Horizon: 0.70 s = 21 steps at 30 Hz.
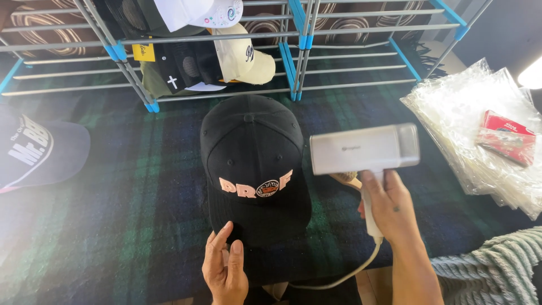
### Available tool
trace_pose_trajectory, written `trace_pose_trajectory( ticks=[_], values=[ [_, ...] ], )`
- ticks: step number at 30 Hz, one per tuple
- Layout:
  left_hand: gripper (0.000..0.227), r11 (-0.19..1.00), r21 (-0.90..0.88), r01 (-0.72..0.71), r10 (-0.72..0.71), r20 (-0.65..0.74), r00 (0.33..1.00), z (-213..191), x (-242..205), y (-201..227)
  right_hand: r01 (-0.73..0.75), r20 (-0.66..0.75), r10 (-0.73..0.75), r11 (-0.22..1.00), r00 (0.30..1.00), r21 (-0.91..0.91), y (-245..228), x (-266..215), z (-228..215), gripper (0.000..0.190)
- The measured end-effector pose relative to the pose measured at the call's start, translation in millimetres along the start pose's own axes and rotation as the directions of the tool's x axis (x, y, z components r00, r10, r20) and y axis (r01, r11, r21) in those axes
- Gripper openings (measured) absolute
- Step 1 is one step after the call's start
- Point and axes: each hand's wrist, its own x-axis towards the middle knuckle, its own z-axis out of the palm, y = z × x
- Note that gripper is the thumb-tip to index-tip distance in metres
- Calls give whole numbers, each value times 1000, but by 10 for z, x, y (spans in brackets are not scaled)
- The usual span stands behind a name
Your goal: A person uses a handheld steamer and a brush to remove wrinkles and shape a black baseball cap on a workspace.
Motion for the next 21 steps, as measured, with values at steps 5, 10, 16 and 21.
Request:
trace_pose_trajectory(
  ticks=[5, 10, 16, 21],
  values=[
    [36, 997, -24, 75, -75, -11, 997, -2, -97, -148, 214, -52, -228, 956, 972, -199, -393, -83, -118, 53],
    [33, 999, 9, 44, -44, -3, 999, -7, -128, -178, 459, 103, -458, 796, 883, -395, -925, 78, -210, 77],
    [33, 998, -2, 63, -63, -15, 998, 18, -102, -152, 379, 253, -309, 875, 917, -301, -1329, 810, -120, 54],
    [34, 1000, 9, 22, -22, 2, 1000, -10, -34, -35, 37, 365, 40, 978, 930, -203, -953, 1282, 137, 54]
  ],
)
